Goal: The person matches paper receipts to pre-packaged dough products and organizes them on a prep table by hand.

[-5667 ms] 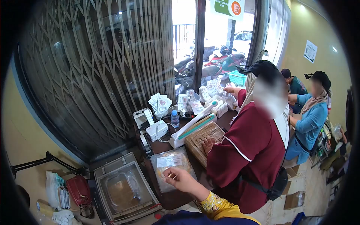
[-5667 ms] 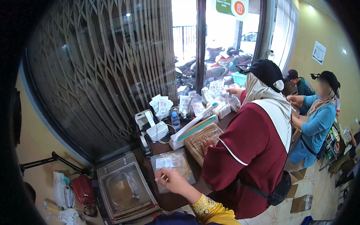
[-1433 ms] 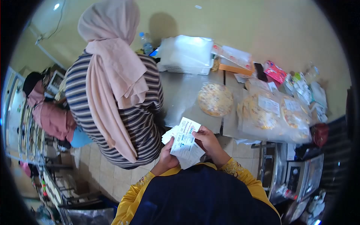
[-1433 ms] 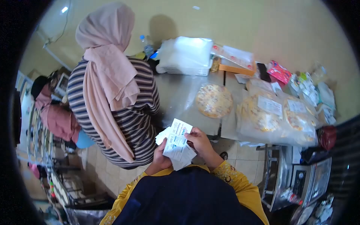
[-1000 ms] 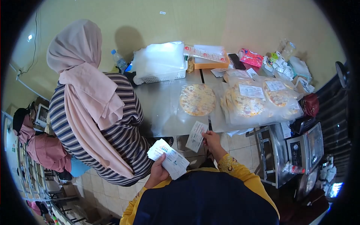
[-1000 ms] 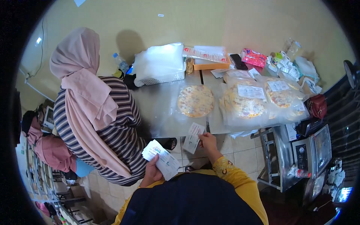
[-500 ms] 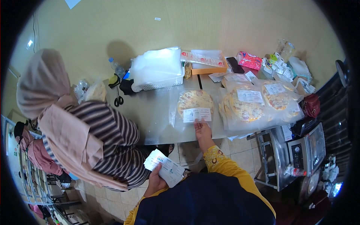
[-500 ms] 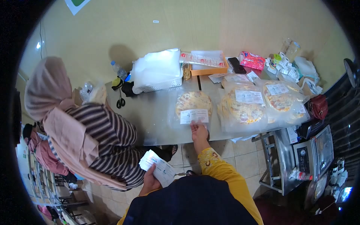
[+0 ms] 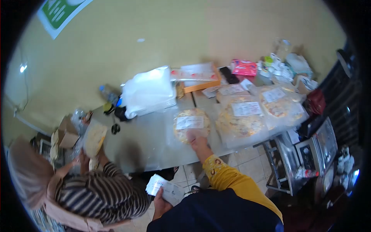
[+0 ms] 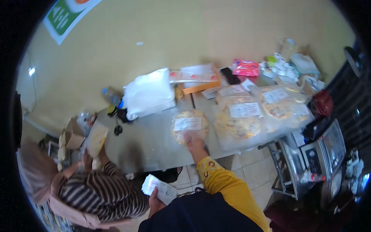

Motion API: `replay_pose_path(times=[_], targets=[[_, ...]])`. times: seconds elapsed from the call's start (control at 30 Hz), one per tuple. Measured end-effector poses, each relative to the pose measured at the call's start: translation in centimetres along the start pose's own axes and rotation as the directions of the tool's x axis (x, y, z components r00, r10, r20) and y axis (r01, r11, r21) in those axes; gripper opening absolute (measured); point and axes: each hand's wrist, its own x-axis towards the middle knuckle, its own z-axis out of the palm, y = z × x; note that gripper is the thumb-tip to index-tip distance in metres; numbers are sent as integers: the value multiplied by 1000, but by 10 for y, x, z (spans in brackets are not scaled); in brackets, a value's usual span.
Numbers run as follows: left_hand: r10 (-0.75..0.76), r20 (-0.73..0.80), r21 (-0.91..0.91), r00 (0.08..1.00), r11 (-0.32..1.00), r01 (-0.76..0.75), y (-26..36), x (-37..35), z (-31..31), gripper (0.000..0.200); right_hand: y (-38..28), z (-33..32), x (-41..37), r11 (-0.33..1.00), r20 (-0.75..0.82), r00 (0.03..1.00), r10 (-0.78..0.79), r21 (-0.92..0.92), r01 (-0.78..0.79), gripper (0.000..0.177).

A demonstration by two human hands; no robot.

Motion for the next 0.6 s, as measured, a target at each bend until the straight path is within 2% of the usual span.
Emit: replay_pose_path(times=[0.03,0.07,0.1,0.13,0.17,0.23,0.33,0.43,0.53,0.6], targets=[[12,54,26,998,1000,-14,-2,6,-10,40,-1,-12,-7,998,109,992,68,-18,-67,17],[-93,50,4,994,996,93,1,14,-32,41,-1,-26,-14,991,213,968,134,-46,-127,16],[-193,45,-16,980,981,193,7,23,-59,43,-8,-22,-35,985,164,972,168,-69,-159,17],[-225,38,5,974,974,225,10,27,-52,44,-16,-8,-59,977,119,971,205,-89,-196,18],[-258,31,24,966,966,257,13,30,-44,45,-20,-1,-67,981,138,972,189,-74,-180,19],[-188,19,138,982,973,183,15,-7,18,48,-24,9,-75,986,178,970,168,-45,-162,22],[-63,98,221,993,975,40,10,-12,33,48,-14,4,-42,997,337,941,44,47,-63,25],[69,116,172,991,981,-88,4,-8,33,44,-15,52,-39,955,179,982,54,-296,1,23],[41,146,96,988,994,-55,7,10,10,40,-34,84,-58,968,243,969,49,-251,14,19],[30,215,146,976,987,-63,5,-3,24,39,-64,111,-92,956,197,978,63,-295,-2,20]])
